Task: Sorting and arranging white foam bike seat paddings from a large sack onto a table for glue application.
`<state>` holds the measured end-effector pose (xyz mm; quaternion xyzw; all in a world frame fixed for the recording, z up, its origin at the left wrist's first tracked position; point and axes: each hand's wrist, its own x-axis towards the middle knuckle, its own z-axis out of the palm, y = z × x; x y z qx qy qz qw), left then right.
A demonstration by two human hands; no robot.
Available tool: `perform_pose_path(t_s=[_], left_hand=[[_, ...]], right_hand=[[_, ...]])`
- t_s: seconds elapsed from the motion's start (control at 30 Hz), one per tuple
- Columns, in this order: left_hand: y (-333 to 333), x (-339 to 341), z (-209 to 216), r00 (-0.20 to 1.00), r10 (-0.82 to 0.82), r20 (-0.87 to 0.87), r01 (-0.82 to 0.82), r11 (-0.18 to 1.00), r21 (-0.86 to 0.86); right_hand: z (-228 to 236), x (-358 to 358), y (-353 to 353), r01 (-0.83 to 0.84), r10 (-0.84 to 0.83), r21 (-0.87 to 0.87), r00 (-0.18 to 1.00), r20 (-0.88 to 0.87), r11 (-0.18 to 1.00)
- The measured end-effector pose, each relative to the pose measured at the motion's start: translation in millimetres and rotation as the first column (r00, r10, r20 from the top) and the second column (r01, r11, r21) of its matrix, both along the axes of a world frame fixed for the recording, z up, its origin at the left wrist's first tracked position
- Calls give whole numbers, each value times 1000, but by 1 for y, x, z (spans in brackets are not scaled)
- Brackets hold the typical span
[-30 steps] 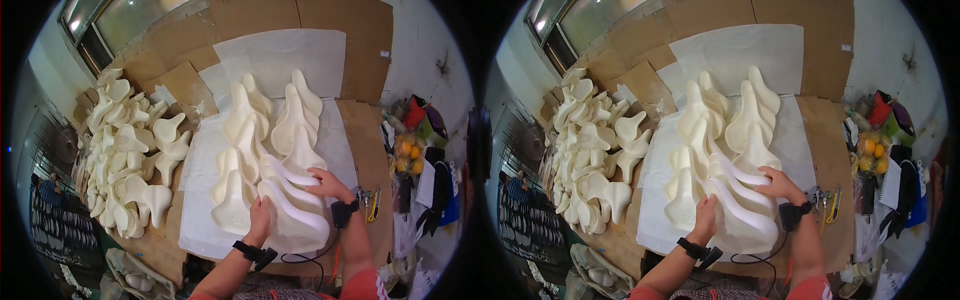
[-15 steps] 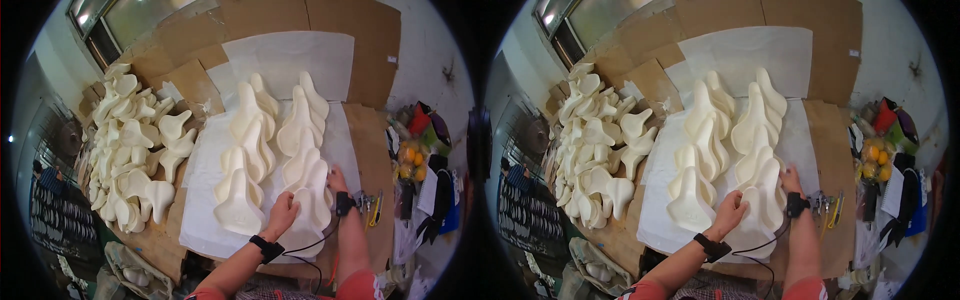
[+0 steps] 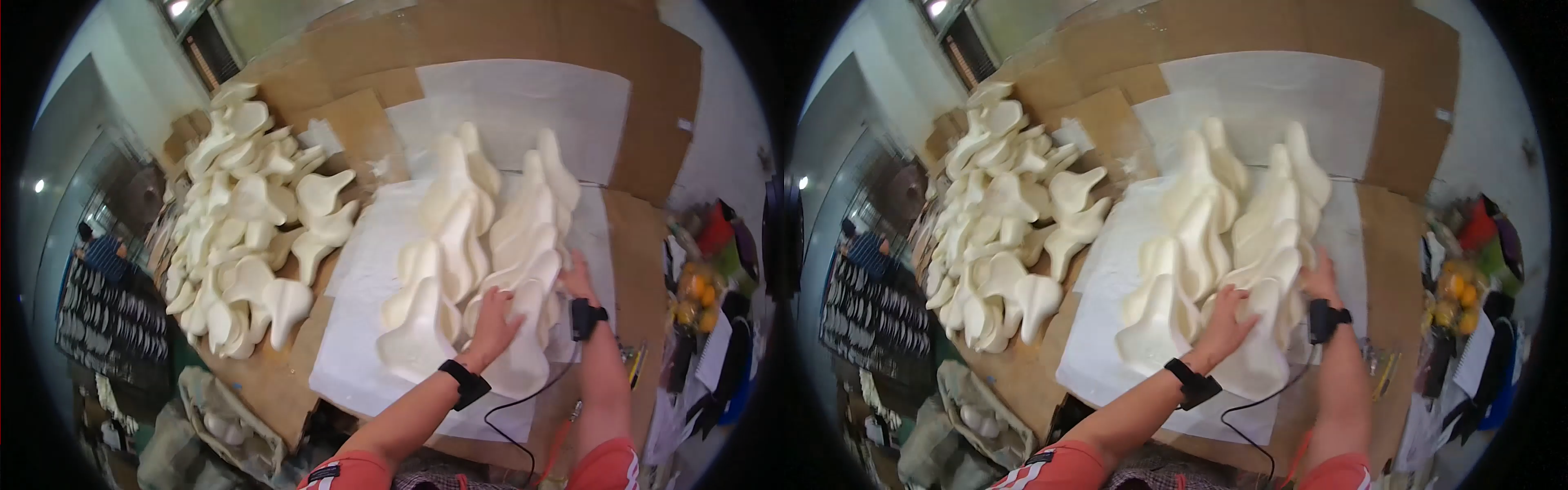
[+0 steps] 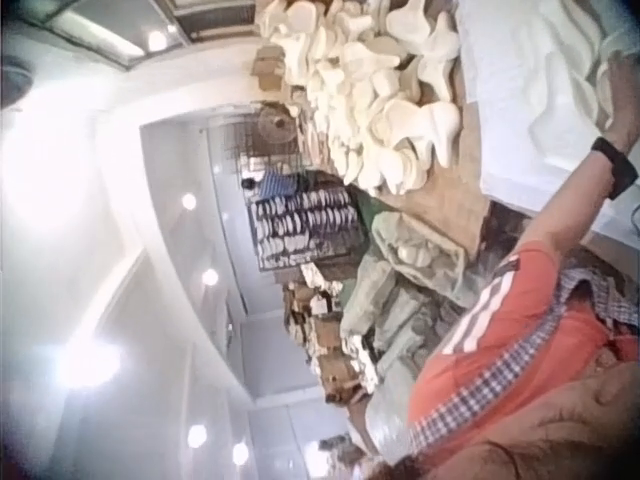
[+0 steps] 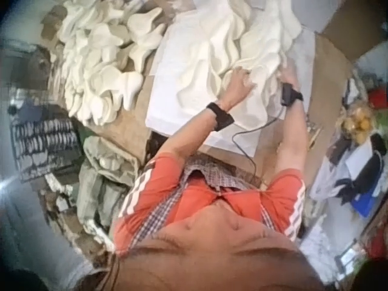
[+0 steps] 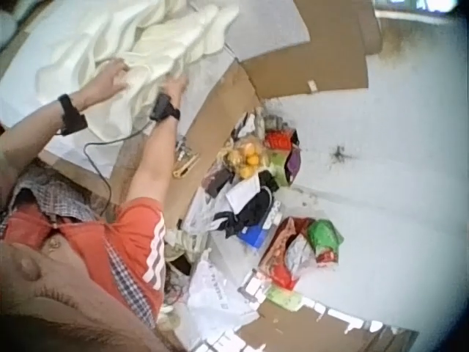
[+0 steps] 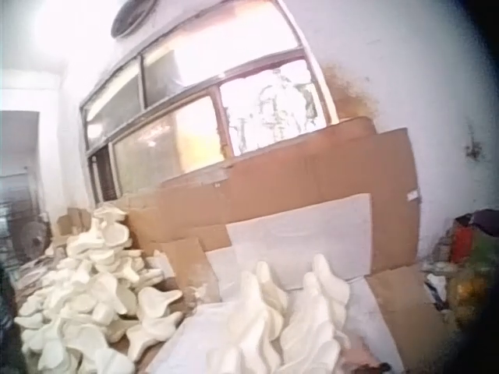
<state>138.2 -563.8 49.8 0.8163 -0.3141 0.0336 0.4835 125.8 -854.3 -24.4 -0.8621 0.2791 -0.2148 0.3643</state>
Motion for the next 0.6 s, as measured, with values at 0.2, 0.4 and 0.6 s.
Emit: perform_pose_path(t_s=[0.2,0.4,0.6], left_hand=[[125,-1,62,897,38,-440,-164,953,-253],[350,-4,23,839,361,-407,-515,768,-381],[624,-71,-51,314,783,-537,-945,207,-252]], right_hand=[[108,-43,52,-113,60,112,915,398,987],[191,-58,216,-288,190,201,897,398,936],[180,3,482,-678,564,456,734,379,576]])
